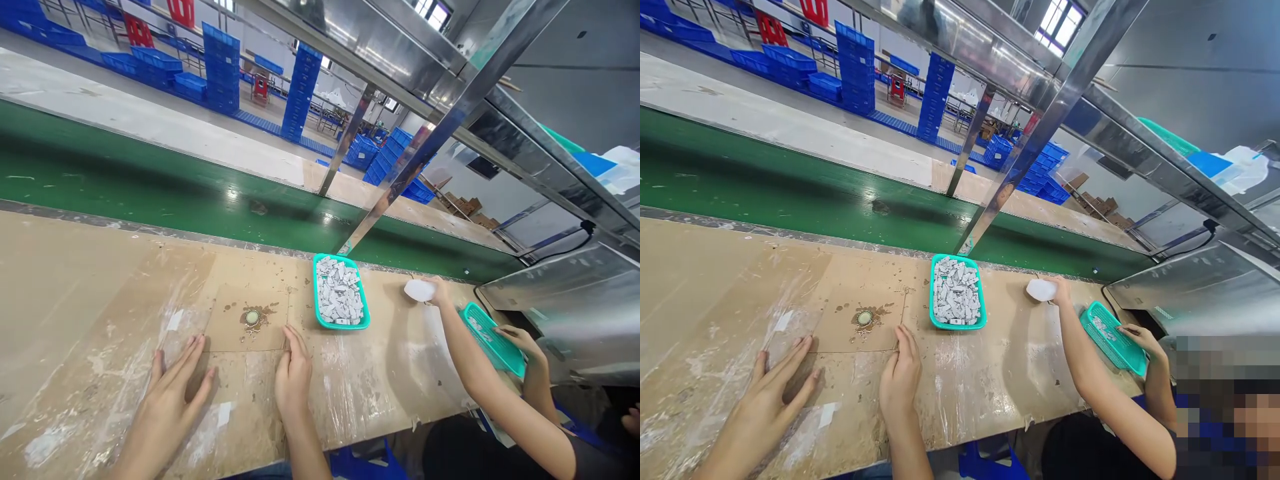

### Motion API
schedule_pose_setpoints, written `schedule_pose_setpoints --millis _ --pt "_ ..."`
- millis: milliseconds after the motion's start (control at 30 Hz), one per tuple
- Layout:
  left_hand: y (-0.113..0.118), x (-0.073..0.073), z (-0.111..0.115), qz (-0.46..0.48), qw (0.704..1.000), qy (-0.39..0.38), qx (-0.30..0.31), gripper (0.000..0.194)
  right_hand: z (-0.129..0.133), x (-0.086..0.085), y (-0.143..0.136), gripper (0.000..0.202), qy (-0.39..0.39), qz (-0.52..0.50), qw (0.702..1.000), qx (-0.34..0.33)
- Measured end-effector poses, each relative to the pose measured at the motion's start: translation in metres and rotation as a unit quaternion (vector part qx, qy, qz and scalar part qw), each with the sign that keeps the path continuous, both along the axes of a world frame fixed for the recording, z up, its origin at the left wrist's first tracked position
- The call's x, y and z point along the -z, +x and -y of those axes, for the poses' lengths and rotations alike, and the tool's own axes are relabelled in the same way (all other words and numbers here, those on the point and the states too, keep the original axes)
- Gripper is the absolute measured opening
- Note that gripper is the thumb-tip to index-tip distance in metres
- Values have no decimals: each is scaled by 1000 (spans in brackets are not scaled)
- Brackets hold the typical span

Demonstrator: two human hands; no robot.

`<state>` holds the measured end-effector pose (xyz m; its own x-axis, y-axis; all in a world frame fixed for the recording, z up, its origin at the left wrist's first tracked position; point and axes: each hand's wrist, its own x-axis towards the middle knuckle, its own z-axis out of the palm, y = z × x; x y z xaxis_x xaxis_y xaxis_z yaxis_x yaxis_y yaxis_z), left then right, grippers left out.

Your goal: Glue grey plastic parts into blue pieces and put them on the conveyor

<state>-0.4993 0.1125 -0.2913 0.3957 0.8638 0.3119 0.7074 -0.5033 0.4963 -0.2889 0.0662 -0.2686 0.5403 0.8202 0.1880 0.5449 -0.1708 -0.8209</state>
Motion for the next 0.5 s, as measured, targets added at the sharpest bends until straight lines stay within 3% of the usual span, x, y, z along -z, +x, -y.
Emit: schedule_pose_setpoints --millis 400,500 --pt "1 -10 4 33 997 -58 -31 57 0 -1 0 58 16 -6 1000 16" --pt "0 -11 6 31 991 -112 -71 56 3 -3 0 54 29 -41 998 28"
